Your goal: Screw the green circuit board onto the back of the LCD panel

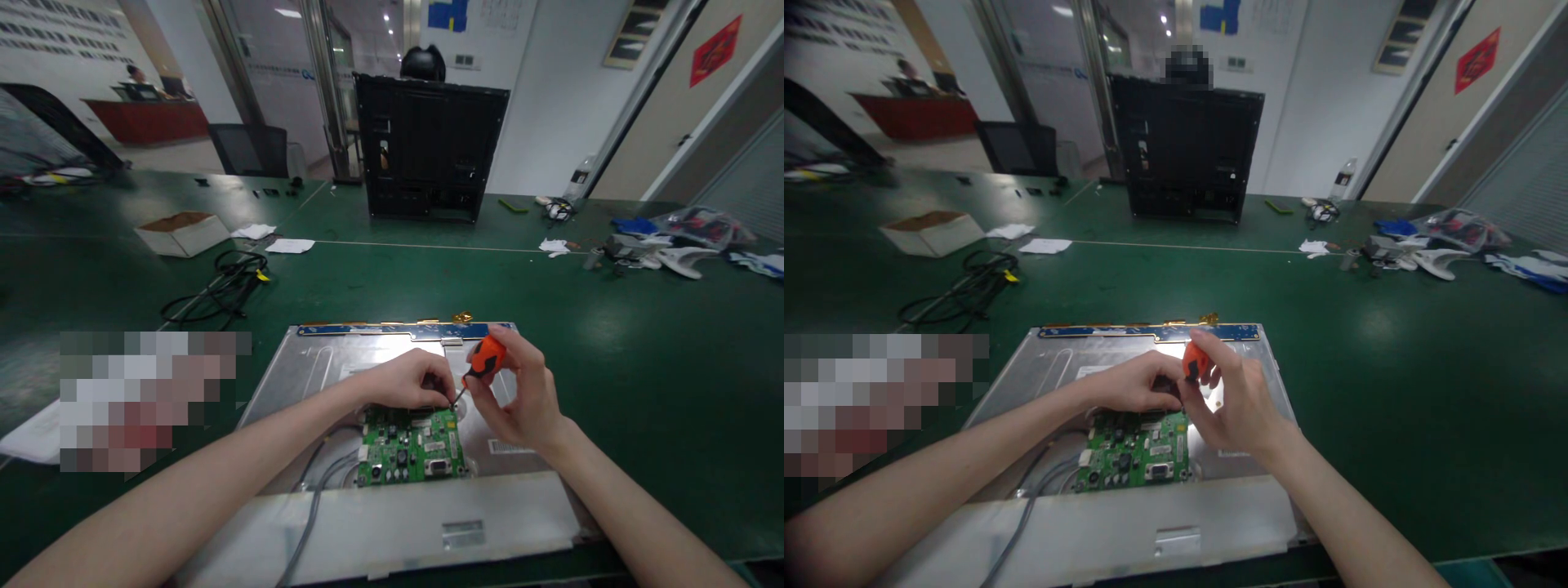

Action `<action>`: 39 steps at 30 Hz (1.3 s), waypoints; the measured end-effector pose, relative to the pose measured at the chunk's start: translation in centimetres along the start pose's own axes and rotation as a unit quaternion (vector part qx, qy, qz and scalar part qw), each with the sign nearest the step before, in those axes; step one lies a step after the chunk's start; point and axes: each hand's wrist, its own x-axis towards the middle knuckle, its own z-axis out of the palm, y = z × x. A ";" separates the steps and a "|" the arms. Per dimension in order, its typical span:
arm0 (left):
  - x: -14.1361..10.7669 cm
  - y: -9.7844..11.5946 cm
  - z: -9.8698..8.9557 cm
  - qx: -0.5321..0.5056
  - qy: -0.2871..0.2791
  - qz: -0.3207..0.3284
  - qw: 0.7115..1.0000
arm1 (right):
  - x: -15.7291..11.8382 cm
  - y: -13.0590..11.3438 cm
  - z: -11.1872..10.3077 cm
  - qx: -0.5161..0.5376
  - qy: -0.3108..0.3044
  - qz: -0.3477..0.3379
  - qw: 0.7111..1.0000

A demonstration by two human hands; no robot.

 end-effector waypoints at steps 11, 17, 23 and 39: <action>-0.1 0.0 0.1 0.005 -0.002 -0.004 1.000 | -0.2 0.3 0.3 -0.008 0.023 0.004 1.000; 0.0 0.2 0.0 0.007 0.005 -0.009 1.000 | -0.2 0.4 0.4 -0.032 0.036 -0.013 0.999; 0.0 0.1 0.2 0.002 0.000 -0.008 1.000 | -0.1 -0.1 -0.1 0.000 -0.003 -0.001 1.000; 0.0 0.2 0.1 0.005 0.005 -0.008 1.000 | -0.3 0.1 0.4 -0.038 0.025 -0.009 0.999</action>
